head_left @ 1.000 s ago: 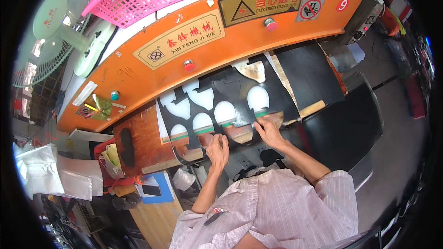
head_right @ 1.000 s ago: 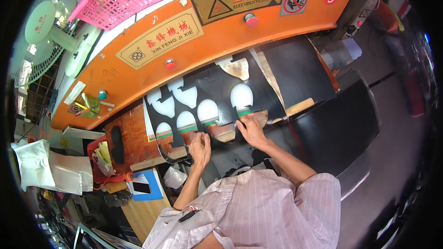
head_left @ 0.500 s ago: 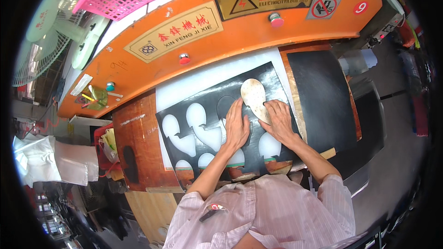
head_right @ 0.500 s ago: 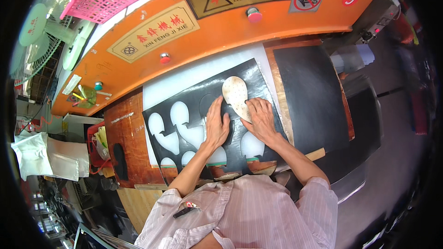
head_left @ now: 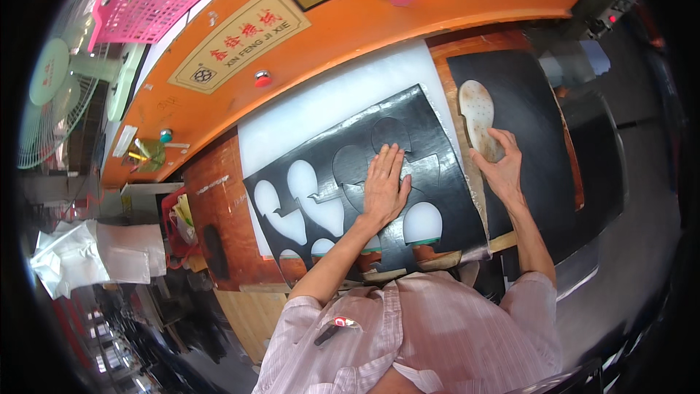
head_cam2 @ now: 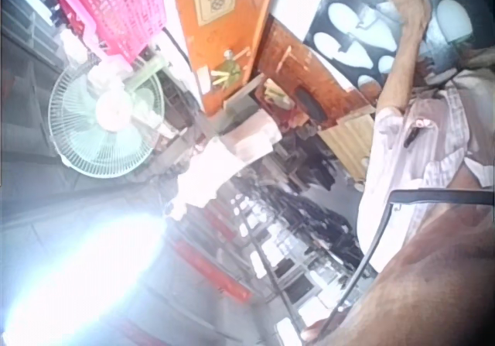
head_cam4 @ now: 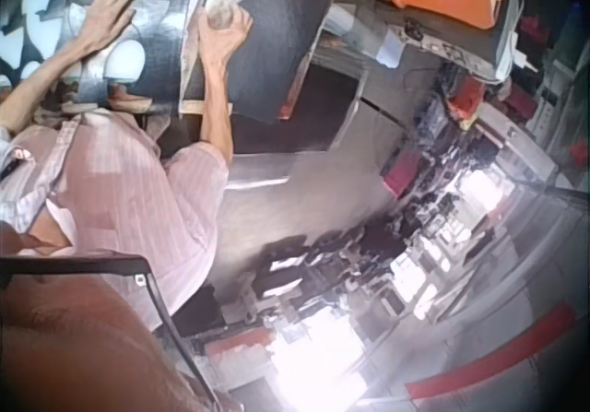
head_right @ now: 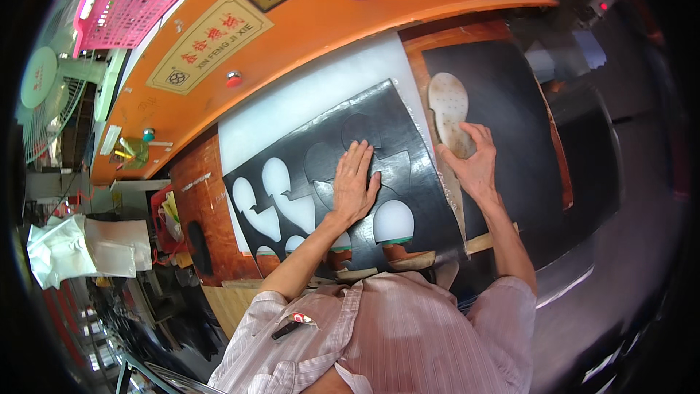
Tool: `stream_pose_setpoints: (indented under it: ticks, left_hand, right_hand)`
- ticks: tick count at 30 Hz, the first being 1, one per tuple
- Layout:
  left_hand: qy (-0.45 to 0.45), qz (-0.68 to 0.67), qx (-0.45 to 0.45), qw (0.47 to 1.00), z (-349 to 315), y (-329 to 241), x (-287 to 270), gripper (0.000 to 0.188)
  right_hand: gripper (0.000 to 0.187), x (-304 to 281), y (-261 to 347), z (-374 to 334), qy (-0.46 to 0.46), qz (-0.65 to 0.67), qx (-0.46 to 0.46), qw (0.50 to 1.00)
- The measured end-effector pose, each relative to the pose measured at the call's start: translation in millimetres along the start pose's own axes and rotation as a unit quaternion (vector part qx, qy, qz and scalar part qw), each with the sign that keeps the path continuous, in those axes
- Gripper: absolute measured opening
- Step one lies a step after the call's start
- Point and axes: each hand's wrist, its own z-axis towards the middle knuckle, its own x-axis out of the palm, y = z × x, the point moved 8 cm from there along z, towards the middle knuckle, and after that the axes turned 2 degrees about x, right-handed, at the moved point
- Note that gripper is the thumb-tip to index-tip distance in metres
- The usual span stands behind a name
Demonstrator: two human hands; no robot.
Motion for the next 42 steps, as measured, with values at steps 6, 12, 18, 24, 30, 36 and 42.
stream_pose_setpoints:
  ticks: [6,12,18,24,30,36,42]
  left_hand:
    - [0.011,-0.023,0.025,0.999,-18.5,-14.6,5.0,0.065]
    - [0.051,-0.032,0.089,0.994,-24.5,-30.7,4.1,0.084]
    - [0.119,-0.08,0.171,0.975,-25.0,-39.1,14.5,0.089]
    - [0.146,-0.101,0.184,0.967,-42.2,-43.2,17.4,0.093]
    - [0.159,-0.116,0.21,0.958,-53.1,-47.7,17.8,0.094]
    - [0.134,-0.113,0.239,0.955,-61.8,-50.7,13.8,0.085]
    - [0.098,-0.202,0.263,0.938,-25.4,-38.1,-1.1,0.051]
  right_hand:
    - [0.051,-22.7,-28.5,-29.3,-0.001,-0.303,-0.085,0.949]
    - [0.045,-18.5,-13.7,-98.6,-0.059,-0.182,0.032,0.981]
    - [0.037,-0.7,-12.3,-150.9,-0.003,-0.082,0.198,0.977]
    - [0.033,4.3,-13.7,-139.7,0.001,0.005,0.198,0.98]
    - [0.033,53.5,-29.2,-138.1,0.205,0.206,0.363,0.885]
    - [0.026,58.9,-25.3,-142.2,0.239,0.301,0.404,0.83]
    - [0.025,50.3,-38.8,-153.1,0.17,0.245,0.408,0.863]
